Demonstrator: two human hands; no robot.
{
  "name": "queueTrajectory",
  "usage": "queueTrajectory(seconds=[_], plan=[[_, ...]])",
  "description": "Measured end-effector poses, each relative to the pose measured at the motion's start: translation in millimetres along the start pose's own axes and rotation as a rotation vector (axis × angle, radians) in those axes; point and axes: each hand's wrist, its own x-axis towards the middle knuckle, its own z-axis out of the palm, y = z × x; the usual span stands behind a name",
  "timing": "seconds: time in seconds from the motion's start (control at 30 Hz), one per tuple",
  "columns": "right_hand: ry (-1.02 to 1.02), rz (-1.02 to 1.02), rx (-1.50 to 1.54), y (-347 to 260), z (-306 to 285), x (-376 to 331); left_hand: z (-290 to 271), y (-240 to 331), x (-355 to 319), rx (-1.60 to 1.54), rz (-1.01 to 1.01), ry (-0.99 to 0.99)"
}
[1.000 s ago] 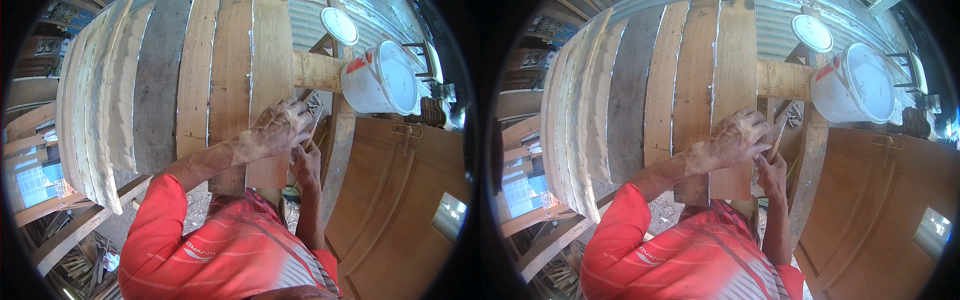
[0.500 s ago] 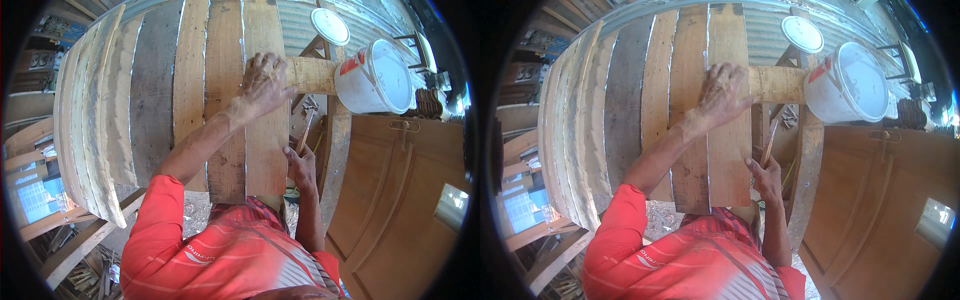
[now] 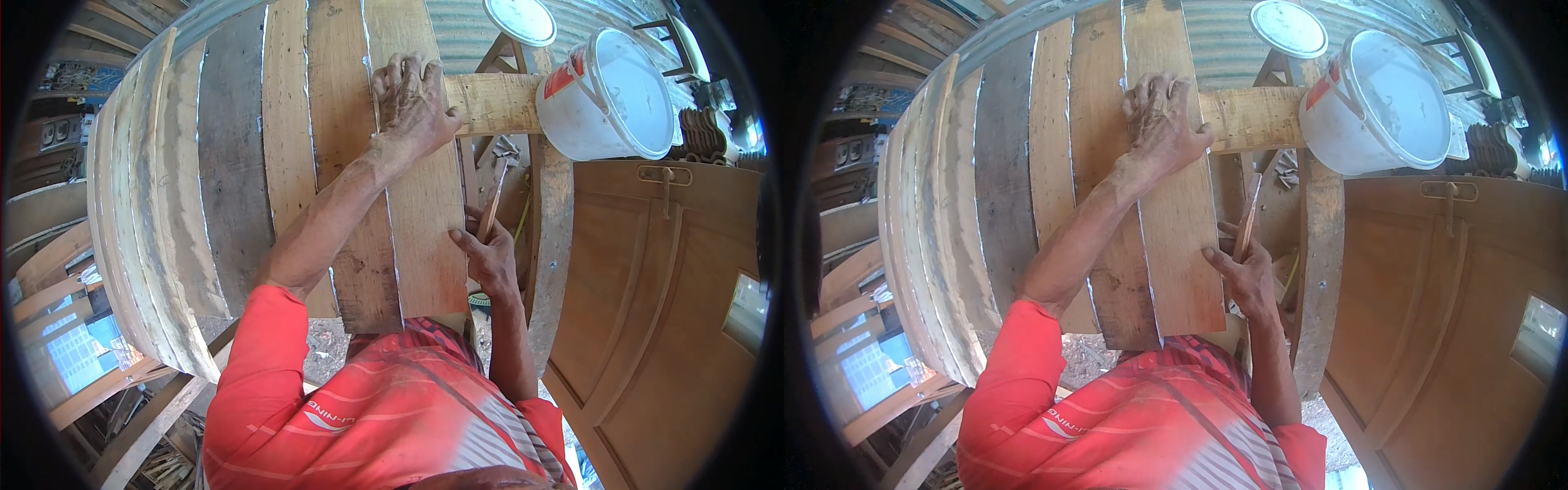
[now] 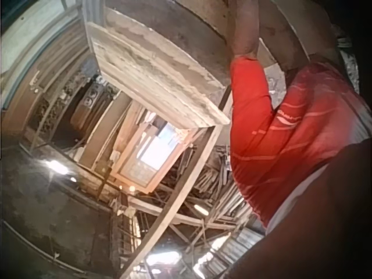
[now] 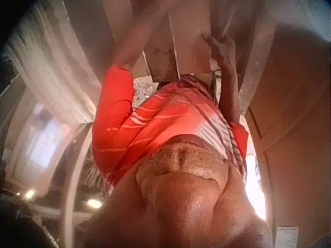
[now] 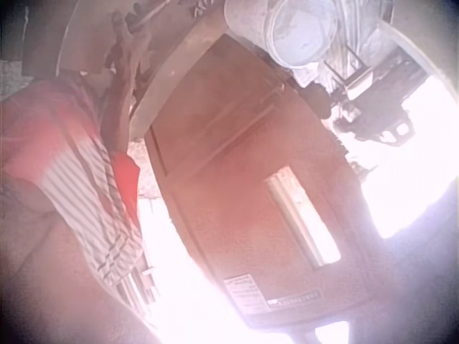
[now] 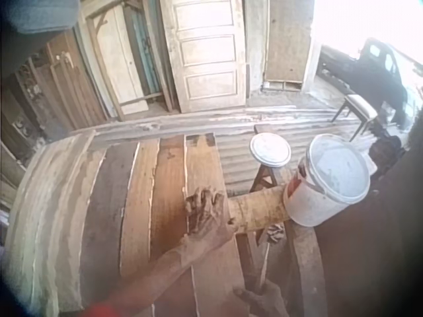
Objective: The person applies glue to the edges of wooden planks using a stick, attaches them onto a wooden assembly, and applies glue to another wooden plank from a bucket.
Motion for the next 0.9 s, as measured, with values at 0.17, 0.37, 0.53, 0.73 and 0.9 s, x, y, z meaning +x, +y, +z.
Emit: queueTrajectory(seconds=[0.17, 0.37, 0.53, 0.73, 0.9], plan=[[0.016, 0.003, 0.013, 0, 2, 0, -1, 4, 5, 0.013, -0.031, -0.009], [0.028, 0.006, -0.028, -3, 3, 0, -5, 1, 5, 0.066, -0.062, -0.057], [-0.012, -0.002, 0.004, -5, 2, 2, -17, -30, 10, -0.032, -0.097, -0.092], [-0.021, 0.013, -0.003, -11, 3, 3, -14, -75, 23, 0.096, -0.044, -0.032], [-0.033, 0.01, 0.029, -3, -1, 8, 4, -62, 36, 0.029, 0.22, 0.005]])
